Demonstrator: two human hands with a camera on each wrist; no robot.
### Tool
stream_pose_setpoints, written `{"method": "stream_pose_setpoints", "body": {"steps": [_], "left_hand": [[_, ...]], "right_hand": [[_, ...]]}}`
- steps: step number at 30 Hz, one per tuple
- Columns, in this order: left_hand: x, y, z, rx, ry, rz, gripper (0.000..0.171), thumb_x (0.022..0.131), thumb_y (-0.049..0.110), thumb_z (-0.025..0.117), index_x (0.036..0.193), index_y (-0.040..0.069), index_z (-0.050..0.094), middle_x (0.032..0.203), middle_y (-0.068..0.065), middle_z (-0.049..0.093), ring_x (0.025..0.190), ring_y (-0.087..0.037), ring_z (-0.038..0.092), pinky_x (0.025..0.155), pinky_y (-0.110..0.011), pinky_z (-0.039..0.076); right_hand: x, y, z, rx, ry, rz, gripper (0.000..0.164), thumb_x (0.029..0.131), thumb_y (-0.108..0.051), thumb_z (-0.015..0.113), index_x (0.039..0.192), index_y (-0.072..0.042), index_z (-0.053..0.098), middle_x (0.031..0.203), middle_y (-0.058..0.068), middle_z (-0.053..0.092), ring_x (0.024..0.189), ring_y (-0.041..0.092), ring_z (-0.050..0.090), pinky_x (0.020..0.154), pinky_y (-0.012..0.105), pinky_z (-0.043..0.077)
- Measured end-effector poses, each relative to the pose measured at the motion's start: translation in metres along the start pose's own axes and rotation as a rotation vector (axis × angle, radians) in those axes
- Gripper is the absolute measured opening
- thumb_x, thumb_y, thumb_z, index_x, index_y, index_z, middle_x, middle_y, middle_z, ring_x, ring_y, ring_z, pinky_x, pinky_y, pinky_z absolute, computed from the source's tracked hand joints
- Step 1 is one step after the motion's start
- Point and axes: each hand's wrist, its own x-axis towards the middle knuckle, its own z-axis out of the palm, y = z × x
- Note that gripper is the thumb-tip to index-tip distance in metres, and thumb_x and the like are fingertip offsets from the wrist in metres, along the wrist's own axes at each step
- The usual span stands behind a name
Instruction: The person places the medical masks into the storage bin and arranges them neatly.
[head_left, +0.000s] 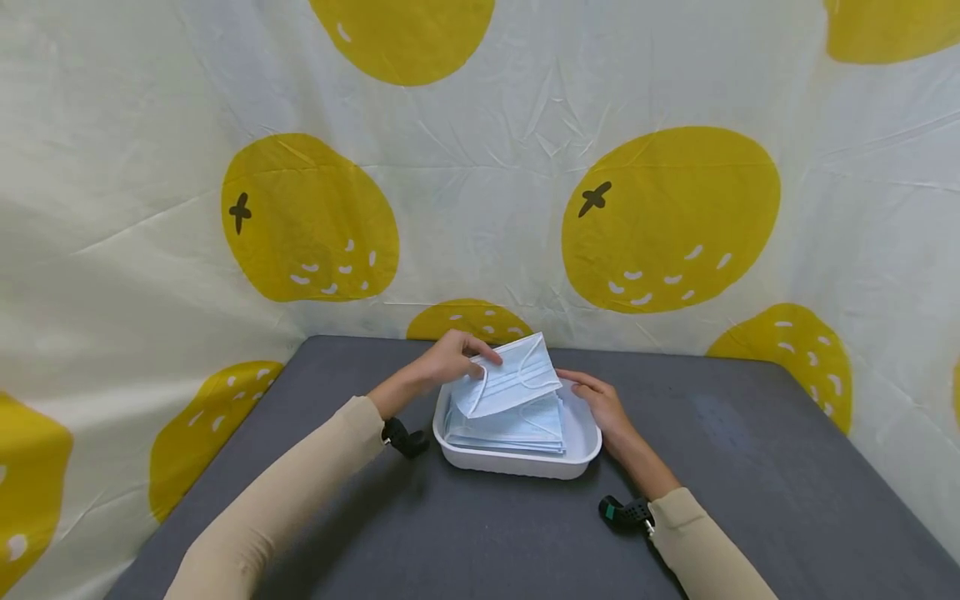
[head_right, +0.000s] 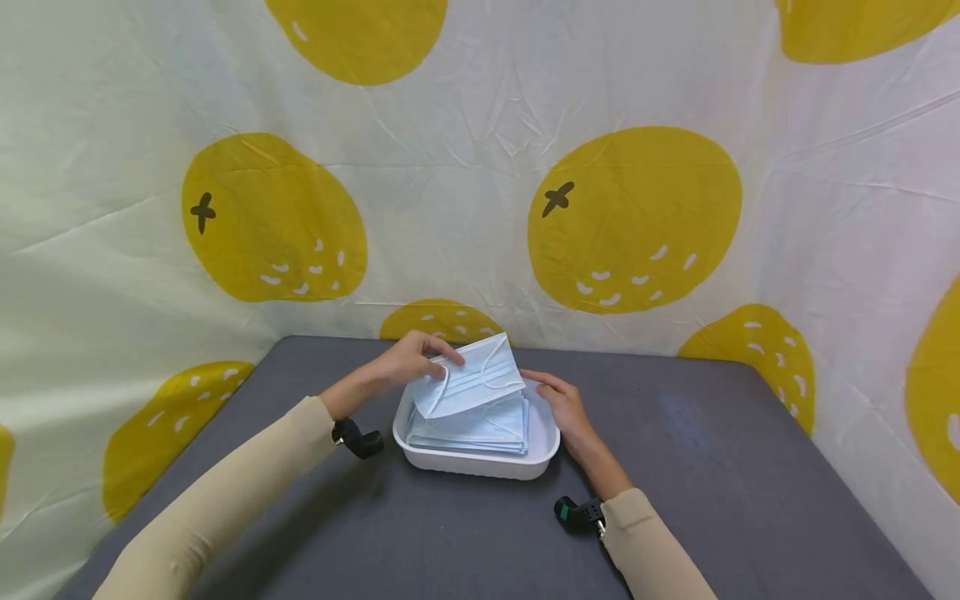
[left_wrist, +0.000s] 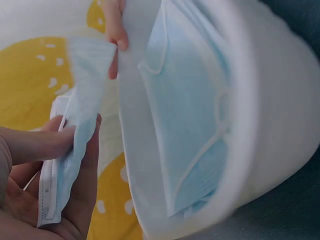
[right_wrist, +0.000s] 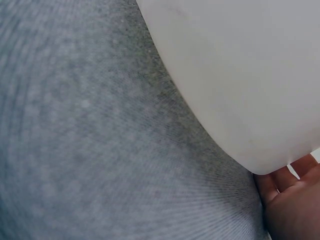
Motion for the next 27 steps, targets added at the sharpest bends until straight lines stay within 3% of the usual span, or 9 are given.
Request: {"method": "stream_pose_setpoints", "body": {"steps": [4, 7, 14, 17, 21, 24, 27], "left_hand": [[0.011, 0.003, -0.005, -0.006, -0.076, -0.035, 0.032, 0.088, -0.008, 0.068, 0.110, 0.010, 0.082, 0.131, -0.007, 0.073, 0.132, -0.023, 0.058, 0.114, -0.044, 0.048], [0.018, 0.003, -0.007, 0.009, -0.155, -0.014, 0.032, 0.086, -0.009, 0.069, 0.111, 0.007, 0.081, 0.127, -0.009, 0.075, 0.129, -0.023, 0.060, 0.114, -0.043, 0.048], [0.030, 0.000, -0.008, 0.132, -0.357, 0.006, 0.031, 0.087, -0.008, 0.070, 0.110, 0.009, 0.082, 0.124, -0.004, 0.076, 0.119, -0.017, 0.063, 0.114, -0.041, 0.047], [0.035, -0.002, -0.007, 0.160, -0.407, 0.001, 0.031, 0.088, -0.007, 0.069, 0.109, 0.011, 0.082, 0.126, -0.001, 0.075, 0.120, -0.015, 0.062, 0.116, -0.041, 0.046], [0.041, -0.003, -0.006, 0.152, -0.450, -0.006, 0.032, 0.087, -0.008, 0.068, 0.111, 0.010, 0.082, 0.129, -0.002, 0.074, 0.122, -0.015, 0.062, 0.117, -0.040, 0.045], [0.044, -0.003, -0.006, 0.137, -0.472, -0.013, 0.032, 0.087, -0.008, 0.068, 0.112, 0.009, 0.081, 0.131, -0.002, 0.073, 0.121, -0.015, 0.061, 0.117, -0.040, 0.044], [0.045, -0.005, -0.007, 0.134, -0.489, -0.021, 0.032, 0.087, -0.009, 0.067, 0.112, 0.007, 0.081, 0.131, -0.003, 0.073, 0.123, -0.015, 0.060, 0.119, -0.041, 0.042]], "right_hand": [[0.001, 0.000, 0.001, 0.016, 0.015, 0.014, 0.040, 0.106, -0.005, 0.045, 0.143, 0.002, 0.058, 0.153, 0.020, 0.053, 0.142, 0.023, 0.045, 0.117, 0.034, 0.034], [0.002, 0.000, 0.001, 0.018, 0.011, 0.007, 0.040, 0.106, -0.005, 0.045, 0.144, 0.003, 0.057, 0.154, 0.022, 0.051, 0.145, 0.026, 0.042, 0.120, 0.037, 0.030], [0.004, 0.003, 0.002, 0.008, -0.009, -0.013, 0.040, 0.107, -0.005, 0.044, 0.144, 0.004, 0.057, 0.154, 0.022, 0.051, 0.150, 0.030, 0.039, 0.127, 0.047, 0.025], [0.004, 0.004, 0.002, 0.001, -0.017, -0.021, 0.040, 0.107, -0.005, 0.044, 0.142, 0.001, 0.060, 0.151, 0.018, 0.057, 0.145, 0.021, 0.046, 0.122, 0.036, 0.032], [0.004, 0.005, 0.002, -0.003, -0.024, -0.035, 0.039, 0.106, -0.004, 0.045, 0.140, -0.001, 0.063, 0.145, 0.012, 0.063, 0.128, -0.001, 0.056, 0.107, 0.016, 0.041], [0.004, 0.004, 0.003, 0.003, -0.029, -0.047, 0.039, 0.105, -0.003, 0.045, 0.139, -0.001, 0.063, 0.145, 0.012, 0.064, 0.119, -0.010, 0.056, 0.102, 0.011, 0.041], [0.003, 0.003, 0.003, 0.004, -0.032, -0.046, 0.039, 0.106, -0.004, 0.045, 0.140, -0.002, 0.063, 0.148, 0.014, 0.061, 0.120, -0.011, 0.054, 0.104, 0.012, 0.039]]}}
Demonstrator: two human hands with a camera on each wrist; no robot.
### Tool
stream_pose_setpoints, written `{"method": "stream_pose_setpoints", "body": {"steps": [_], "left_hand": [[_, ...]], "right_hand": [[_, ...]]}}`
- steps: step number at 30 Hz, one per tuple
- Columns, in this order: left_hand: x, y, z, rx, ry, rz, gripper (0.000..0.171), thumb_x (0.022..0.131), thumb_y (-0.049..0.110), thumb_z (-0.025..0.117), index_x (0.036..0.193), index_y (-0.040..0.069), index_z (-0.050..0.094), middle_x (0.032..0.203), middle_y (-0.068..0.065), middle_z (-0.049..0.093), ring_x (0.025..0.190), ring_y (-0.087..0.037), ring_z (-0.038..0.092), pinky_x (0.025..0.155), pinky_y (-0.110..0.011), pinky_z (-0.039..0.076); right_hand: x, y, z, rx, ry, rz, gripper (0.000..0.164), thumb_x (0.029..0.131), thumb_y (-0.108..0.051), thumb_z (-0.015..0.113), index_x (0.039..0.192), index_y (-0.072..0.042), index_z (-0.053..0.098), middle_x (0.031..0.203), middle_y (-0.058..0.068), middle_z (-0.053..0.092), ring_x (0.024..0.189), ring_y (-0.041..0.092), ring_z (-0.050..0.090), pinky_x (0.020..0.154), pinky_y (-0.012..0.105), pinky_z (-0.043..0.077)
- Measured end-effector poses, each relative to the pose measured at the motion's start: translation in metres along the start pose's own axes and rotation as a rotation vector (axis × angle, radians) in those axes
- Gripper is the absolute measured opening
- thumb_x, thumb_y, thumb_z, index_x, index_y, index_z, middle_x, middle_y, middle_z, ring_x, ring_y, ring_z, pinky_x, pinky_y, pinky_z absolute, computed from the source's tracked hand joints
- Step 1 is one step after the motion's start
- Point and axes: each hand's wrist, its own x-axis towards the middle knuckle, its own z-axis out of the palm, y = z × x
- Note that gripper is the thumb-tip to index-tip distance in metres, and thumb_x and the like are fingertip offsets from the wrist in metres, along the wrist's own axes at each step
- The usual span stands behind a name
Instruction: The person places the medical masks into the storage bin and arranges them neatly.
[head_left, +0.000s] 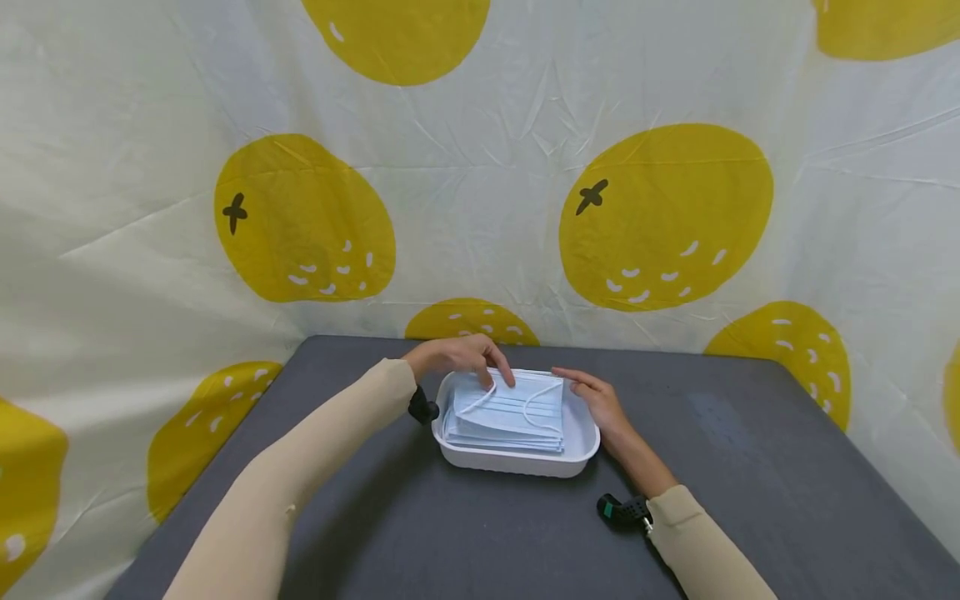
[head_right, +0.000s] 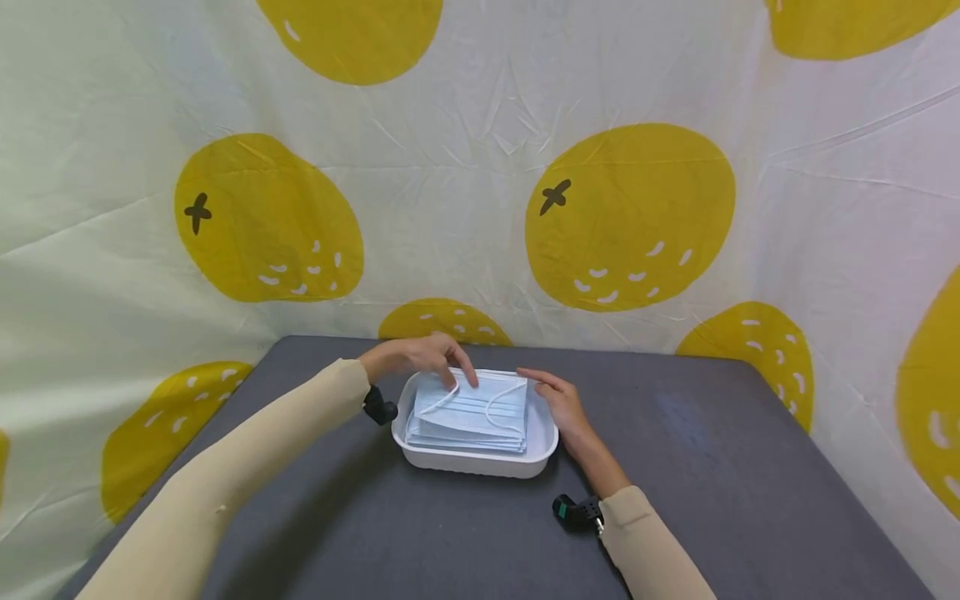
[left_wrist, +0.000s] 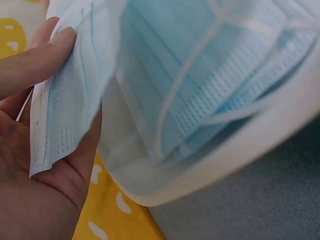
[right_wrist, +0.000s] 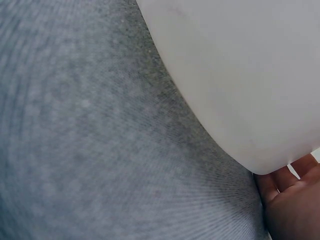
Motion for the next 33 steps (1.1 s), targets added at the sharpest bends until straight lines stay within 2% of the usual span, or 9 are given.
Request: {"method": "stream_pose_setpoints", "body": {"steps": [5, 9, 12, 15, 19, 23, 27, 33], "left_hand": [[0.001, -0.006, -0.002, 0.019, -0.012, -0.020, 0.031, 0.089, -0.010, 0.067, 0.112, 0.006, 0.080, 0.132, -0.004, 0.072, 0.123, -0.016, 0.060, 0.122, -0.044, 0.038], [0.000, -0.008, -0.002, 0.025, -0.002, -0.031, 0.031, 0.089, -0.009, 0.067, 0.111, 0.007, 0.081, 0.133, -0.003, 0.072, 0.123, -0.017, 0.059, 0.124, -0.046, 0.036], [0.000, -0.009, -0.001, 0.032, -0.002, -0.029, 0.031, 0.089, -0.010, 0.067, 0.112, 0.006, 0.080, 0.133, -0.004, 0.072, 0.121, -0.016, 0.059, 0.123, -0.044, 0.038], [-0.001, -0.009, 0.000, 0.052, -0.013, -0.024, 0.031, 0.089, -0.011, 0.068, 0.113, 0.004, 0.080, 0.133, -0.006, 0.072, 0.117, -0.014, 0.059, 0.119, -0.039, 0.042], [0.000, -0.009, 0.002, 0.081, -0.017, -0.024, 0.031, 0.087, -0.012, 0.069, 0.113, 0.002, 0.079, 0.133, -0.008, 0.071, 0.111, -0.011, 0.057, 0.110, -0.029, 0.048], [0.001, -0.008, 0.006, 0.106, -0.012, -0.022, 0.031, 0.086, -0.012, 0.070, 0.112, 0.002, 0.079, 0.133, -0.009, 0.071, 0.107, -0.012, 0.055, 0.101, -0.024, 0.048], [0.001, -0.005, 0.009, 0.162, -0.012, -0.019, 0.031, 0.086, -0.012, 0.070, 0.111, 0.003, 0.080, 0.131, -0.009, 0.072, 0.105, -0.012, 0.056, 0.104, -0.027, 0.050], [0.002, 0.000, 0.013, 0.252, 0.007, -0.037, 0.031, 0.085, -0.012, 0.072, 0.107, 0.007, 0.081, 0.126, -0.007, 0.073, 0.104, -0.015, 0.056, 0.110, -0.037, 0.050]], "right_hand": [[0.002, -0.001, -0.001, -0.009, -0.004, 0.011, 0.038, 0.107, -0.006, 0.044, 0.141, -0.003, 0.063, 0.150, 0.015, 0.058, 0.134, 0.003, 0.052, 0.110, 0.018, 0.036], [0.003, -0.001, -0.002, -0.002, -0.008, 0.013, 0.039, 0.107, -0.006, 0.044, 0.141, -0.002, 0.062, 0.151, 0.016, 0.058, 0.144, 0.018, 0.047, 0.119, 0.031, 0.033], [0.004, -0.001, -0.002, 0.010, -0.013, 0.015, 0.039, 0.107, -0.006, 0.043, 0.141, -0.001, 0.062, 0.151, 0.016, 0.057, 0.147, 0.023, 0.044, 0.122, 0.038, 0.030], [0.004, 0.000, -0.003, 0.007, -0.019, 0.015, 0.039, 0.108, -0.006, 0.043, 0.142, -0.001, 0.062, 0.151, 0.016, 0.057, 0.145, 0.020, 0.046, 0.120, 0.033, 0.033], [0.004, 0.001, -0.003, -0.001, -0.021, 0.011, 0.038, 0.108, -0.007, 0.044, 0.141, -0.002, 0.062, 0.151, 0.016, 0.057, 0.131, 0.001, 0.053, 0.108, 0.016, 0.038], [0.003, 0.002, -0.003, 0.001, -0.019, 0.007, 0.038, 0.108, -0.007, 0.044, 0.141, -0.001, 0.062, 0.151, 0.017, 0.057, 0.119, -0.011, 0.054, 0.102, 0.010, 0.039], [0.004, 0.003, -0.003, 0.005, -0.018, 0.002, 0.038, 0.107, -0.006, 0.044, 0.141, 0.000, 0.062, 0.151, 0.018, 0.057, 0.118, -0.013, 0.054, 0.102, 0.010, 0.040], [0.003, 0.002, -0.003, 0.015, -0.020, 0.017, 0.038, 0.108, -0.008, 0.045, 0.141, -0.002, 0.062, 0.151, 0.015, 0.057, 0.123, -0.006, 0.055, 0.104, 0.015, 0.041]]}}
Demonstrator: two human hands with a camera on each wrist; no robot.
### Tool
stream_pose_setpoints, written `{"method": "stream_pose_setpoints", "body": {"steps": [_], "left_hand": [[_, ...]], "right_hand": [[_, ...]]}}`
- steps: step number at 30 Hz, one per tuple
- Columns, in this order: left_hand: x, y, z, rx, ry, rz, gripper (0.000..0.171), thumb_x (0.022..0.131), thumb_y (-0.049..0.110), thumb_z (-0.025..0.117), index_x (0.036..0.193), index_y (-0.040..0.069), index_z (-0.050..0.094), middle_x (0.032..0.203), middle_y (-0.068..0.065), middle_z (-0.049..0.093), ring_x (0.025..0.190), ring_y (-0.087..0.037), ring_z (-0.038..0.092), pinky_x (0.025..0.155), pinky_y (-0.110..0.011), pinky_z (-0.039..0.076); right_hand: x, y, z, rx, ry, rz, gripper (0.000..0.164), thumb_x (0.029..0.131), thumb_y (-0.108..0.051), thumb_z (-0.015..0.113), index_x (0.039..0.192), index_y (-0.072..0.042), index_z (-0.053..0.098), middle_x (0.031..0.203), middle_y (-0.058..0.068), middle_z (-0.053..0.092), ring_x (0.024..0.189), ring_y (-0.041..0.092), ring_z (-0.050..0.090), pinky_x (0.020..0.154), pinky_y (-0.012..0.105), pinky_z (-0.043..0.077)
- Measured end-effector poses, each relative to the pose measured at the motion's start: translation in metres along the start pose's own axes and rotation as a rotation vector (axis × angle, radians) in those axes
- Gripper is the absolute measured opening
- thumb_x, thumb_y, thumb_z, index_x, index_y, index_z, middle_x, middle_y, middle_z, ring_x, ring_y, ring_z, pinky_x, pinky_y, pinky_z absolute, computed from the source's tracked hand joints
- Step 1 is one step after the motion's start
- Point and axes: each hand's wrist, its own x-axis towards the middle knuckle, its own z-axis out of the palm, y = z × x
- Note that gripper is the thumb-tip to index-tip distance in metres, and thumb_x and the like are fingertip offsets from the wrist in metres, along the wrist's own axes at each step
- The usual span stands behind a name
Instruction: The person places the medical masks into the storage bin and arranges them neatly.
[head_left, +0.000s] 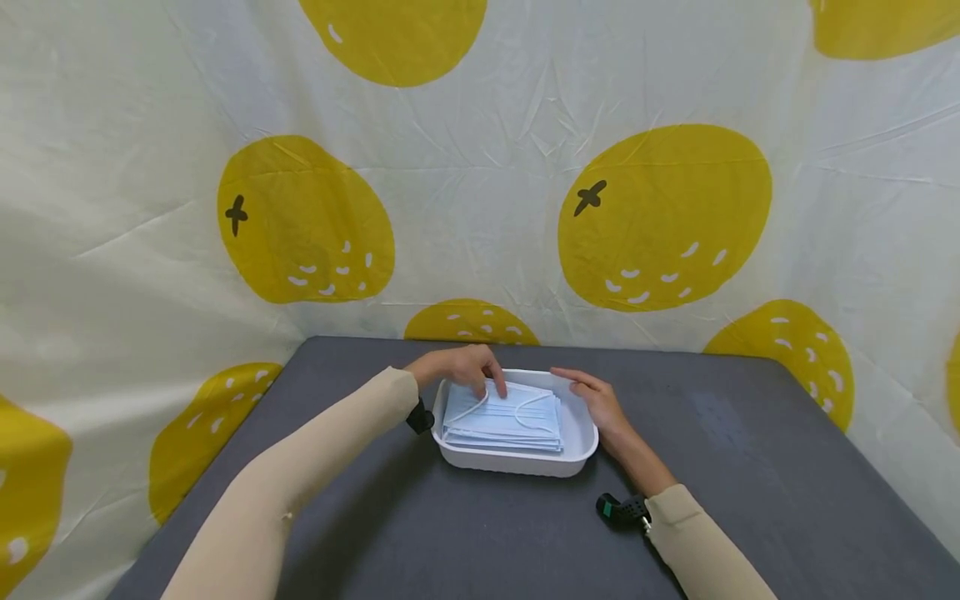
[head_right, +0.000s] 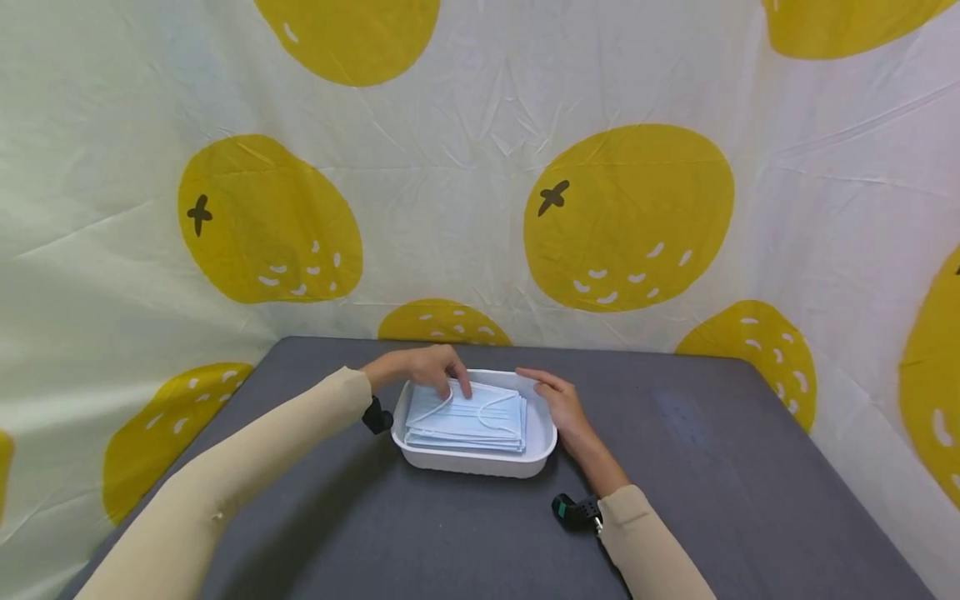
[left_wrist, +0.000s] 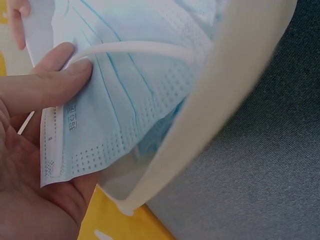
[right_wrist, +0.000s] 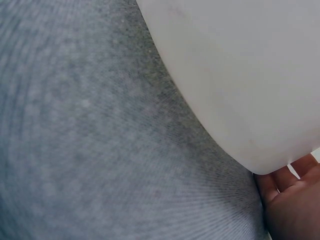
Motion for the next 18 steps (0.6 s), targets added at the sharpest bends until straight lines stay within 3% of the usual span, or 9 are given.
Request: {"method": "stream_pose_setpoints", "body": {"steps": [7, 11, 14, 18], "left_hand": [[-0.0008, 0.0020, 0.0008, 0.016, -0.004, -0.021, 0.034, 0.086, -0.011, 0.073, 0.110, 0.010, 0.081, 0.132, -0.007, 0.071, 0.115, -0.019, 0.059, 0.116, -0.042, 0.046], [-0.0022, 0.0025, -0.0020, 0.012, -0.004, -0.010, 0.033, 0.086, -0.009, 0.074, 0.111, 0.012, 0.080, 0.133, -0.006, 0.071, 0.117, -0.019, 0.061, 0.116, -0.042, 0.046], [-0.0036, 0.0028, -0.0049, 0.002, -0.009, 0.008, 0.034, 0.086, -0.010, 0.075, 0.113, 0.010, 0.080, 0.131, -0.006, 0.072, 0.113, -0.019, 0.063, 0.113, -0.040, 0.050], [-0.0051, 0.0023, -0.0082, -0.017, -0.022, 0.038, 0.037, 0.086, -0.011, 0.073, 0.118, 0.007, 0.077, 0.130, -0.008, 0.073, 0.114, -0.019, 0.065, 0.109, -0.038, 0.052]], "right_hand": [[-0.0012, -0.0021, 0.0007, -0.005, 0.000, 0.014, 0.039, 0.107, -0.007, 0.044, 0.142, -0.003, 0.062, 0.152, 0.014, 0.057, 0.125, -0.004, 0.054, 0.104, 0.014, 0.040], [-0.0008, -0.0019, 0.0009, -0.019, 0.004, 0.012, 0.039, 0.107, -0.007, 0.044, 0.141, -0.004, 0.063, 0.152, 0.014, 0.057, 0.135, 0.008, 0.053, 0.105, 0.014, 0.039], [-0.0002, -0.0012, 0.0010, -0.026, 0.011, 0.007, 0.039, 0.107, -0.007, 0.044, 0.141, -0.003, 0.063, 0.151, 0.014, 0.058, 0.142, 0.019, 0.050, 0.109, 0.019, 0.038], [0.0007, -0.0001, 0.0012, -0.029, 0.014, 0.010, 0.039, 0.106, -0.006, 0.044, 0.141, -0.004, 0.064, 0.150, 0.012, 0.059, 0.142, 0.020, 0.049, 0.115, 0.028, 0.037]]}}
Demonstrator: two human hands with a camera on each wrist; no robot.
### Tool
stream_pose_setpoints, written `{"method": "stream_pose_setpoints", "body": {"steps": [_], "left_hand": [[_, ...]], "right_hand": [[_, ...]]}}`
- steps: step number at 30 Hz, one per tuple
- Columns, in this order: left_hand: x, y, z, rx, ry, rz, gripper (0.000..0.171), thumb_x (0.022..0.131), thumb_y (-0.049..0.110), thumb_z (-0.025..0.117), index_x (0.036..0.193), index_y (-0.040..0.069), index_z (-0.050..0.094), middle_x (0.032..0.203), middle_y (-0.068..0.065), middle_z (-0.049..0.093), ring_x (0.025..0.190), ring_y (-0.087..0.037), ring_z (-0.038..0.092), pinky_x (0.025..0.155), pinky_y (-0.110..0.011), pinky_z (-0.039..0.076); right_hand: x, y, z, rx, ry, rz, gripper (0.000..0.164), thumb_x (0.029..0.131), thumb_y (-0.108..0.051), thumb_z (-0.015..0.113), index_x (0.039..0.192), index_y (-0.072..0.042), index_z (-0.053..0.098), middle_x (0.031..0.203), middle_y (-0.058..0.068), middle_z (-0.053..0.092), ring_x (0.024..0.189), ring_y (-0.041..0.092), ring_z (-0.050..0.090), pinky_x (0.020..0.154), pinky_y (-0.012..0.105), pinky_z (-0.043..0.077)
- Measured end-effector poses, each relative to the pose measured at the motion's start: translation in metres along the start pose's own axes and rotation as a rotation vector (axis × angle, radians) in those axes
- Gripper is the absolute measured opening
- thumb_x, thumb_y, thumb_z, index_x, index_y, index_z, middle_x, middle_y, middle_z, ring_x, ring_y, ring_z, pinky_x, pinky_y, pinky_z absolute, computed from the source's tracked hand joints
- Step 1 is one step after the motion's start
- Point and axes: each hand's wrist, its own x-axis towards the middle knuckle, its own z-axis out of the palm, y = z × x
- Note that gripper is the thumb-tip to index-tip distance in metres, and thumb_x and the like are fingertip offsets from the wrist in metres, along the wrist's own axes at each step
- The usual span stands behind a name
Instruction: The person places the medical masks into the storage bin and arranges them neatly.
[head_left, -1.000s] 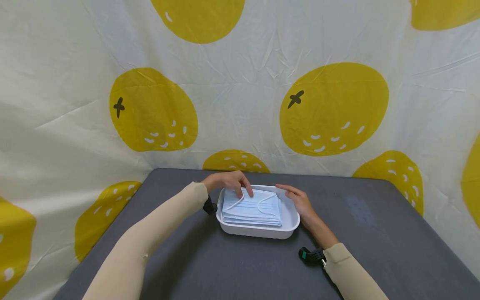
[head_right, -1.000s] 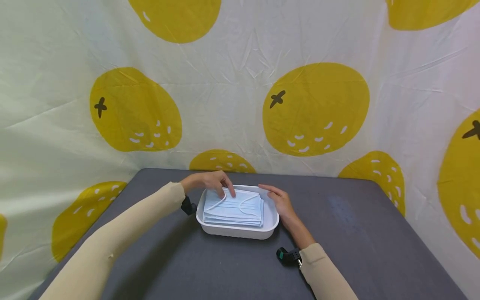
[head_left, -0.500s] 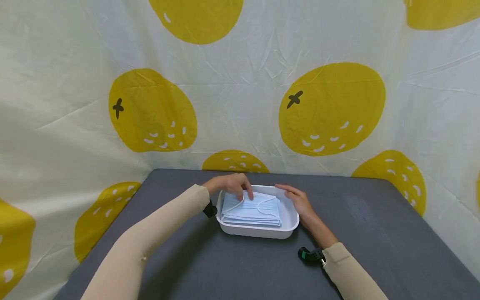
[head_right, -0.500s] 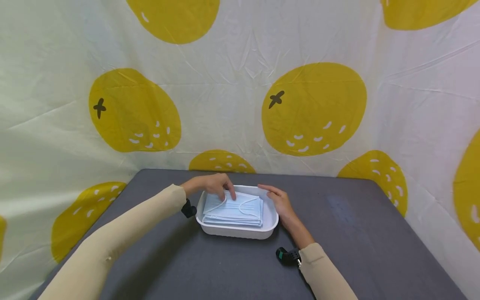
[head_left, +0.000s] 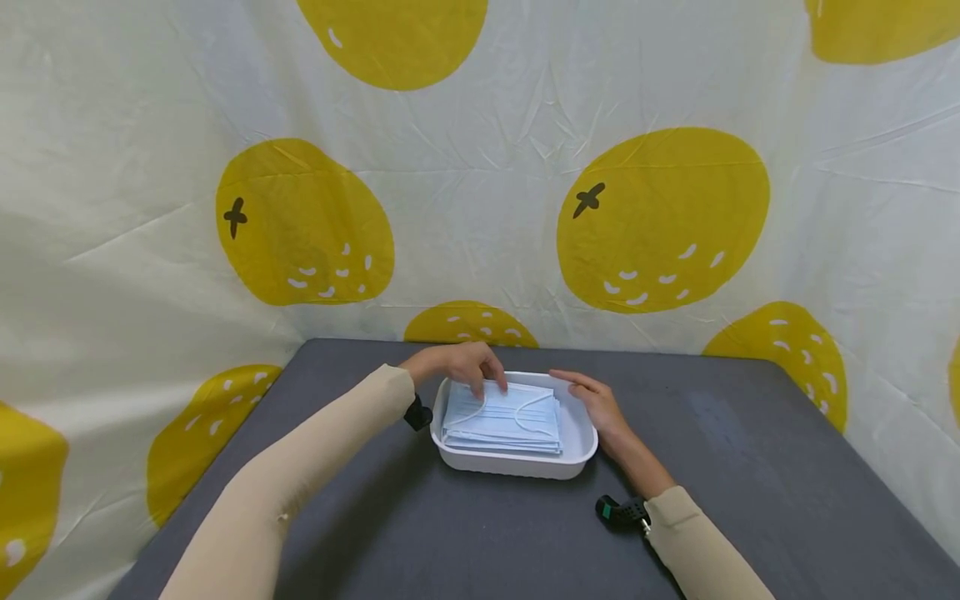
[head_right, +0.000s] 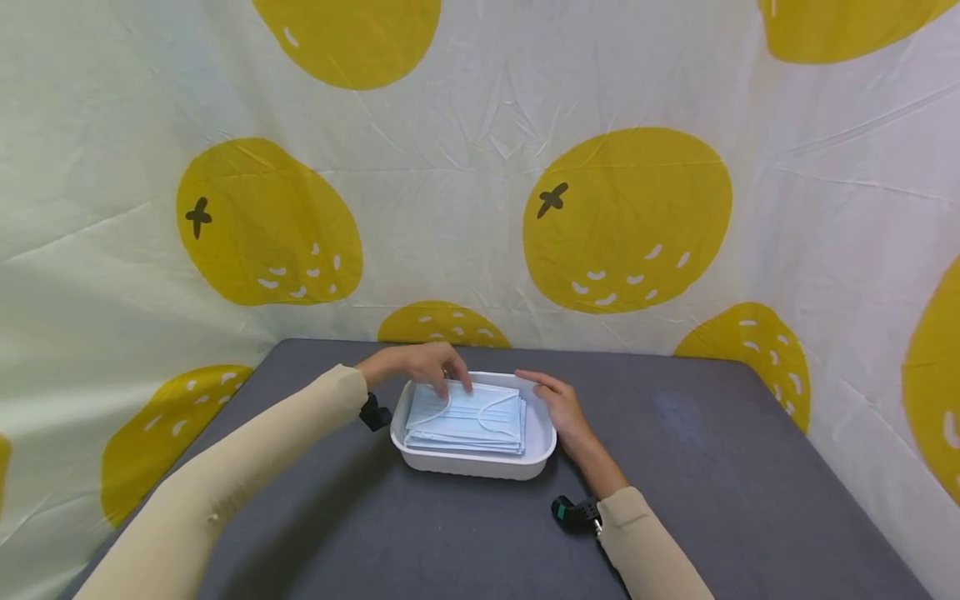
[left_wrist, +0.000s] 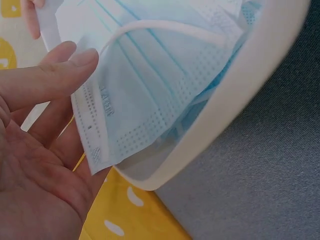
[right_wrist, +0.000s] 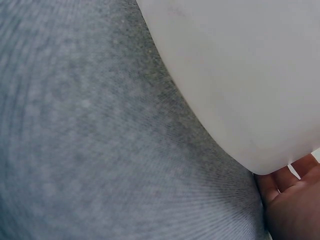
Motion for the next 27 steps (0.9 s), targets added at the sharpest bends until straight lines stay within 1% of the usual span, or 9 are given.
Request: {"method": "stream_pose_setpoints", "body": {"steps": [2, 4, 8, 12, 16, 18, 22, 24, 27], "left_hand": [[-0.001, 0.000, -0.002, -0.005, -0.004, 0.009, 0.037, 0.086, -0.011, 0.073, 0.120, 0.005, 0.077, 0.130, -0.009, 0.073, 0.117, -0.019, 0.066, 0.110, -0.037, 0.052], [-0.002, 0.001, -0.003, -0.002, 0.002, 0.012, 0.037, 0.087, -0.010, 0.072, 0.121, 0.006, 0.076, 0.130, -0.009, 0.073, 0.118, -0.020, 0.066, 0.110, -0.038, 0.052], [-0.004, 0.001, -0.006, -0.005, 0.015, 0.005, 0.037, 0.088, -0.007, 0.071, 0.121, 0.008, 0.076, 0.128, -0.008, 0.074, 0.118, -0.022, 0.067, 0.109, -0.039, 0.053], [-0.005, -0.001, -0.008, -0.023, 0.023, 0.008, 0.034, 0.090, -0.005, 0.071, 0.121, 0.008, 0.076, 0.126, -0.007, 0.075, 0.116, -0.022, 0.068, 0.107, -0.040, 0.054], [-0.006, -0.004, -0.010, -0.050, 0.034, 0.027, 0.032, 0.091, -0.005, 0.070, 0.121, 0.006, 0.075, 0.125, -0.009, 0.075, 0.114, -0.023, 0.069, 0.105, -0.039, 0.055], [-0.008, -0.004, -0.011, -0.055, 0.044, 0.036, 0.032, 0.091, -0.005, 0.070, 0.121, 0.004, 0.075, 0.125, -0.011, 0.075, 0.112, -0.022, 0.070, 0.103, -0.038, 0.057], [-0.011, -0.004, -0.013, -0.058, 0.072, 0.027, 0.030, 0.092, -0.004, 0.070, 0.120, 0.004, 0.075, 0.121, -0.012, 0.076, 0.105, -0.021, 0.070, 0.093, -0.034, 0.060], [-0.012, -0.006, -0.012, -0.066, 0.076, 0.024, 0.029, 0.093, -0.003, 0.070, 0.120, 0.004, 0.075, 0.119, -0.012, 0.076, 0.101, -0.020, 0.070, 0.088, -0.033, 0.061], [-0.013, -0.011, -0.011, -0.073, 0.069, 0.026, 0.028, 0.093, -0.002, 0.069, 0.121, 0.003, 0.075, 0.119, -0.014, 0.076, 0.097, -0.019, 0.069, 0.083, -0.031, 0.061]], "right_hand": [[0.000, 0.000, -0.001, -0.005, -0.005, 0.000, 0.040, 0.107, -0.007, 0.044, 0.141, -0.004, 0.063, 0.151, 0.012, 0.059, 0.141, 0.018, 0.050, 0.116, 0.030, 0.037], [-0.001, 0.000, -0.001, -0.004, 0.000, 0.000, 0.039, 0.106, -0.007, 0.044, 0.141, -0.004, 0.063, 0.151, 0.012, 0.059, 0.141, 0.018, 0.050, 0.115, 0.030, 0.038], [-0.002, 0.000, -0.002, 0.003, -0.005, -0.005, 0.039, 0.107, -0.007, 0.044, 0.141, -0.004, 0.063, 0.152, 0.013, 0.057, 0.140, 0.015, 0.051, 0.112, 0.024, 0.039], [-0.003, 0.000, -0.003, 0.015, -0.009, -0.011, 0.039, 0.107, -0.007, 0.044, 0.141, -0.003, 0.063, 0.152, 0.014, 0.057, 0.131, 0.001, 0.053, 0.106, 0.015, 0.039], [-0.002, 0.001, -0.001, 0.024, -0.012, -0.023, 0.038, 0.107, -0.007, 0.045, 0.141, -0.002, 0.063, 0.151, 0.016, 0.057, 0.121, -0.009, 0.055, 0.103, 0.011, 0.040], [-0.001, 0.001, -0.001, 0.028, -0.016, -0.026, 0.038, 0.107, -0.007, 0.045, 0.141, -0.001, 0.062, 0.151, 0.017, 0.057, 0.120, -0.010, 0.055, 0.103, 0.011, 0.040], [0.000, 0.002, 0.001, 0.027, -0.014, -0.017, 0.038, 0.107, -0.007, 0.045, 0.141, -0.002, 0.062, 0.152, 0.016, 0.057, 0.123, -0.006, 0.054, 0.104, 0.013, 0.040], [0.000, 0.003, 0.001, 0.025, -0.009, -0.012, 0.038, 0.107, -0.007, 0.045, 0.141, -0.002, 0.063, 0.152, 0.015, 0.057, 0.125, -0.005, 0.054, 0.104, 0.014, 0.039], [-0.001, 0.005, 0.002, 0.014, -0.008, -0.006, 0.038, 0.107, -0.008, 0.045, 0.141, -0.003, 0.063, 0.152, 0.014, 0.057, 0.125, -0.006, 0.053, 0.105, 0.013, 0.038]]}}
